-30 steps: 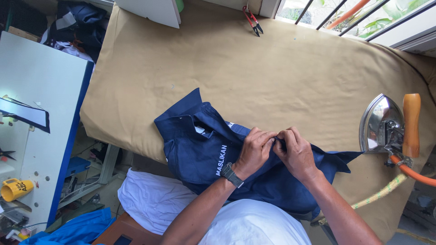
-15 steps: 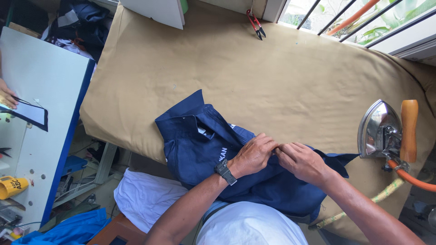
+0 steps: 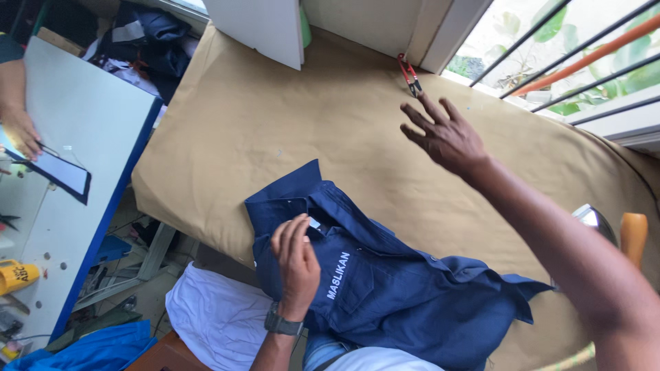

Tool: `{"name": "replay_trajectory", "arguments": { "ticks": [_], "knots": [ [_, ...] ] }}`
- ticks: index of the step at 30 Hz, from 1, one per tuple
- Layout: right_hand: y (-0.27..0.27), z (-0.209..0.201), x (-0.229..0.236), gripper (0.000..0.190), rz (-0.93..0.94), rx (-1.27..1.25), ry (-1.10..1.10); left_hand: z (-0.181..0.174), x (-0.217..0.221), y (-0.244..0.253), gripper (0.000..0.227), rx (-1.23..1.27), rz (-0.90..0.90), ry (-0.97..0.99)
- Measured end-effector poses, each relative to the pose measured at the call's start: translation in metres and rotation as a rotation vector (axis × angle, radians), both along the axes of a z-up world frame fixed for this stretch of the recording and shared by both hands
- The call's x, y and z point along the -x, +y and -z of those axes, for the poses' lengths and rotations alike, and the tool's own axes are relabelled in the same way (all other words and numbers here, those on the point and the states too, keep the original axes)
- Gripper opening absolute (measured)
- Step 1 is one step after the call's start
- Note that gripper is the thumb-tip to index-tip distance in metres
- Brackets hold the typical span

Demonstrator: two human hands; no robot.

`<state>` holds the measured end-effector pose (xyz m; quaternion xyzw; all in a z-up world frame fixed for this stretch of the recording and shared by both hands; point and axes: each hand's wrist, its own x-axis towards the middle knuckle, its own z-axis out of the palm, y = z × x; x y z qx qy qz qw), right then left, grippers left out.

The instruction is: The person uses scissors to trim threads on a blue shirt laid out on a work table. They then use a steam iron to press the shirt, smoothing out the fabric and collar area.

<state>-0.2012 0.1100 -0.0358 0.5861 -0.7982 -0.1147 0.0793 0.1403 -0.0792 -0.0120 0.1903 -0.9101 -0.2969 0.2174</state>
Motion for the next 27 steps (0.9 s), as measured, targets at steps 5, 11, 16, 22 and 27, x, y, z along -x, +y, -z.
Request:
{"name": "replay_trajectory", "arguments": {
  "ticks": [5,11,16,22,27],
  "knots": [
    [-0.073,0.012,0.091,0.04,-0.276,-0.239,0.64,0.015,-0.011,-0.066,0.046,-0.03,-0.049,-0.158],
    [-0.071,0.005,0.101,0.018,-0.128,-0.448,0.336,0.04,0.017,-0.113,0.041,0.061,0.092,-0.355],
    [-0.002,-0.026,0.027,0.011,0.298,0.081,-0.53,0.022,0.025,-0.126,0.015,-0.088,0.159,-0.412],
    [0.056,-0.049,-0.126,0.014,0.557,0.885,-1.723,-0.019,0.023,-0.097,0.014,-0.469,0.033,-0.408],
    [0.03,-0.071,-0.22,0.024,0.544,0.845,-1.326,-0.034,0.02,-0.056,0.016,-0.53,0.075,-0.321]
  ]
}}
